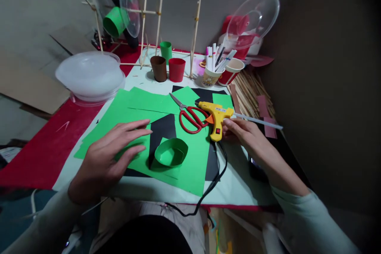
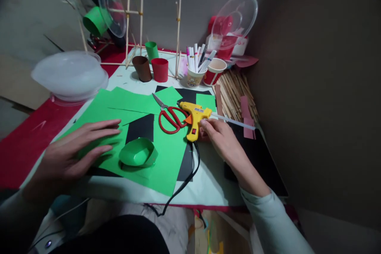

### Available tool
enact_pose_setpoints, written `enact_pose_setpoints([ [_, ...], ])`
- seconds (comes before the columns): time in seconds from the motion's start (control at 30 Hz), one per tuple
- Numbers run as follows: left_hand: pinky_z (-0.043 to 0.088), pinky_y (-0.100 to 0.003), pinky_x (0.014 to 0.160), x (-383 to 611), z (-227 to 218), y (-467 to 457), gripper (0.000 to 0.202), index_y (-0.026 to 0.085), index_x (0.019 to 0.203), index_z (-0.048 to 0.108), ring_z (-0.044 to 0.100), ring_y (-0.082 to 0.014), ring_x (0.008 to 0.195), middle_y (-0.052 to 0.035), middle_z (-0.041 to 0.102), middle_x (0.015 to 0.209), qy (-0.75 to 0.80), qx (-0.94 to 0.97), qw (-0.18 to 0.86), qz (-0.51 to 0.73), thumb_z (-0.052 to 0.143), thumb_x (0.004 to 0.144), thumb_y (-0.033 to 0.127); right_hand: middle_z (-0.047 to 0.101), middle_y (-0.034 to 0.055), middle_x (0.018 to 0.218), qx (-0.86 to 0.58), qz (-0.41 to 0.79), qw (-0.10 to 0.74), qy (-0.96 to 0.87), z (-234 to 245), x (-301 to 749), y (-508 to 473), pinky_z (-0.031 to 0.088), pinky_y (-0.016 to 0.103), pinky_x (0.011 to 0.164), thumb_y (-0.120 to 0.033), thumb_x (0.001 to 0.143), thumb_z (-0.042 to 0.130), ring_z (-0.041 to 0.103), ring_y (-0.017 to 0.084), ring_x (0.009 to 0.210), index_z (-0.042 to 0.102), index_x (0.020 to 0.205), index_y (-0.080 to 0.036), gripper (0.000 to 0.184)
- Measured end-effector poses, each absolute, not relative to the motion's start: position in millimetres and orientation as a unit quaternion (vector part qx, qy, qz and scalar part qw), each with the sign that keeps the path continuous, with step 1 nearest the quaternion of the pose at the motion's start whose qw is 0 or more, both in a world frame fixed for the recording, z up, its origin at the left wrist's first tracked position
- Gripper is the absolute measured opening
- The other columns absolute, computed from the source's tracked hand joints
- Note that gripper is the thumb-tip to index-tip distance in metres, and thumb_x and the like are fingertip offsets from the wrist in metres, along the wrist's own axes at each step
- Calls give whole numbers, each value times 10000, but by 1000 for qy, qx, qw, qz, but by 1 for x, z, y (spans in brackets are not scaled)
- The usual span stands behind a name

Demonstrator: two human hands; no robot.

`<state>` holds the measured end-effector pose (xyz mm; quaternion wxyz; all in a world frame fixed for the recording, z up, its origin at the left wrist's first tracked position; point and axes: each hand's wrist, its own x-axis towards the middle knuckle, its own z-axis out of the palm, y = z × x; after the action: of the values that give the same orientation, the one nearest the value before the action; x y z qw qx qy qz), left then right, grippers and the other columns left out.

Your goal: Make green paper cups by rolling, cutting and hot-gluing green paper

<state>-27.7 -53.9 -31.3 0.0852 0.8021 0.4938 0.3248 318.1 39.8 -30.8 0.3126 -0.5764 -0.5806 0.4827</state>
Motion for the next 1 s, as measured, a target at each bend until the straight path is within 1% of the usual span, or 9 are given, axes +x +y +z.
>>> enact_pose_setpoints([
  [0.07, 530, -413, 1045, -32, -35, -48, 260, 190, 1248, 666, 664, -242, 1222, -130, 688, 1379, 479, 823, 47, 301, 564, 1010, 165, 729, 75, 795, -599, 410, 288, -625, -23, 319, 27, 507, 362, 754, -564, 887, 709, 669, 245, 760, 728, 791, -185, 392],
  [0.2, 579, -445, 972, -34, -44, -42, 348, 171, 1215, 714, 647, -280, 1203, -156, 695, 1363, 458, 853, 22, 251, 489, 974, 62, 768, 115, 1010, -610, 281, 292, -681, -2, 301, -5, 480, 397, 821, -506, 936, 670, 688, 287, 878, 720, 1069, -204, 335],
  [0.33, 586, -548, 967, -34, -50, -40, 472, 190, 1244, 732, 626, -341, 1233, -162, 662, 1427, 470, 858, 19, 207, 451, 912, 7, 751, 93, 1253, -460, 274, 250, -807, 12, 272, -21, 562, 398, 941, -406, 1014, 602, 731, 275, 1067, 645, 1278, -259, 304],
  [0.43, 579, -629, 934, -36, -54, -38, 505, 164, 1284, 720, 621, -405, 1230, -211, 653, 1424, 492, 851, 12, 183, 440, 895, 6, 661, 95, 1453, -394, 306, 182, -847, 12, 261, -22, 518, 495, 1116, -451, 1007, 610, 629, 329, 1334, 524, 1452, -296, 478],
  [0.5, 574, -636, 932, -37, -56, -38, 545, 151, 1310, 707, 618, -419, 1230, -232, 651, 1413, 501, 847, 9, 177, 415, 881, -17, 572, 100, 1564, -391, 314, 159, -850, 6, 259, -24, 481, 570, 1158, -519, 974, 653, 544, 359, 1435, 372, 1569, -337, 683],
  [0.63, 559, -633, 950, -36, -59, -42, 483, 170, 1333, 681, 588, -428, 1267, -250, 584, 1474, 505, 843, 7, 182, 424, 948, 32, 341, 116, 1718, -401, 332, 180, -835, -18, 253, -33, 387, 675, 1195, -583, 878, 761, 405, 383, 1536, -8, 1665, -433, 1110],
  [0.73, 539, -624, 982, -33, -61, -48, 424, 225, 1362, 632, 534, -417, 1346, -236, 487, 1565, 496, 845, 12, 199, 420, 1014, 110, 350, 137, 1706, -425, 334, 192, -819, -34, 243, -41, 376, 694, 1190, -565, 858, 789, 396, 399, 1534, -82, 1661, -439, 1191],
  [0.87, 504, -571, 1050, -30, -64, -54, 394, 266, 1359, 593, 506, -354, 1411, -180, 507, 1559, 476, 854, 32, 207, 419, 1038, 118, 449, 144, 1651, -452, 338, 179, -806, -37, 242, -45, 357, 707, 1196, -530, 901, 754, 416, 400, 1518, -96, 1672, -394, 1155],
  [1.0, 489, -581, 1062, -29, -63, -55, 423, 265, 1374, 586, 479, -355, 1440, -179, 492, 1577, 479, 852, 38, 205, 409, 1031, 91, 468, 84, 1654, -435, 352, 119, -821, -12, 265, -32, 417, 654, 1185, -393, 1002, 616, 459, 354, 1508, 65, 1685, -407, 877],
])
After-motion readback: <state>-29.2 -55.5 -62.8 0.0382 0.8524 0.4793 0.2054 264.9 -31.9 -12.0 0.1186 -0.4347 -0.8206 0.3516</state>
